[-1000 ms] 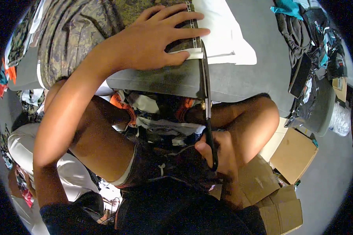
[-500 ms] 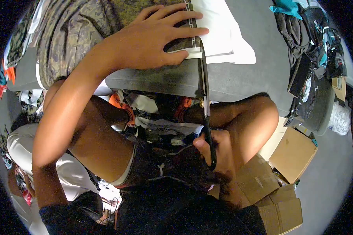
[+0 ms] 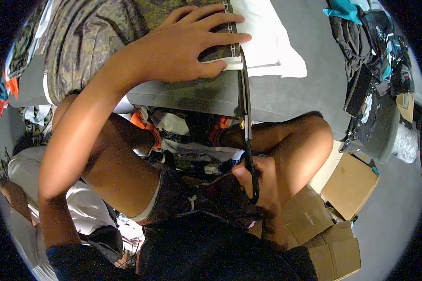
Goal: The person cuts printed fabric pieces along marked lines using scissors, flattening and repositioning the material by hand between cuts.
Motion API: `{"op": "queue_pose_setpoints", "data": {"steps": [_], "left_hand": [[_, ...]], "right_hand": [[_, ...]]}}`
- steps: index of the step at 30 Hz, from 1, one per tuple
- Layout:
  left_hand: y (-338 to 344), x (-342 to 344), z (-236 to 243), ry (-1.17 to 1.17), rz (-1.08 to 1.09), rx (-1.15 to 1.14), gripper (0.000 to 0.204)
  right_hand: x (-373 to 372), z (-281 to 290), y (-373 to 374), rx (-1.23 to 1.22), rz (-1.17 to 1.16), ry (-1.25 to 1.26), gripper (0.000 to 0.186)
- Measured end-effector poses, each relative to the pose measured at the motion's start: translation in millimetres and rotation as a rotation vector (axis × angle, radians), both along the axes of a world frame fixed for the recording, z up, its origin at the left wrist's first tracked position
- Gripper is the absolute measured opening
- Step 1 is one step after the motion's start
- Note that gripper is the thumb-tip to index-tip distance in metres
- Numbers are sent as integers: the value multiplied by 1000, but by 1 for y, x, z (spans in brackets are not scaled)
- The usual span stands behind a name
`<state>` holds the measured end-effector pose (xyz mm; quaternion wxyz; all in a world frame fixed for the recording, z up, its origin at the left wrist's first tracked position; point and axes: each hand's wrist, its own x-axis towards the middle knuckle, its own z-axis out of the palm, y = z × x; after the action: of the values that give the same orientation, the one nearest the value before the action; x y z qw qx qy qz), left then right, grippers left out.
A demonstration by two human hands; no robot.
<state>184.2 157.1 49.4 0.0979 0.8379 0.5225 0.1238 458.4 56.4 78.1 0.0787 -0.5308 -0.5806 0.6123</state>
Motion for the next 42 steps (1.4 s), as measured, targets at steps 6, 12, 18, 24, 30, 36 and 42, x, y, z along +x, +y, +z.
{"op": "queue_pose_setpoints", "data": {"steps": [6, 12, 18, 24, 30, 36, 42], "left_hand": [[-1, -1, -1, -6, -6, 20, 56], [-1, 0, -2, -3, -1, 20, 56], [1, 0, -2, 1, -8, 27, 56], [0, 0, 0, 2, -9, 10, 57], [0, -2, 0, -9, -17, 16, 57], [0, -2, -1, -8, -6, 4, 58], [2, -2, -1, -9, -14, 13, 57]], "right_hand": [[0, -1, -2, -9, -14, -13, 30], [-1, 1, -2, -28, -27, -50, 29], [-3, 7, -2, -8, -39, -76, 29], [0, 4, -3, -5, 20, -42, 30], [9, -4, -1, -4, 81, 62, 30], [-2, 3, 5, -74, 19, 19, 28], [-11, 8, 7, -53, -18, 40, 26]]}}
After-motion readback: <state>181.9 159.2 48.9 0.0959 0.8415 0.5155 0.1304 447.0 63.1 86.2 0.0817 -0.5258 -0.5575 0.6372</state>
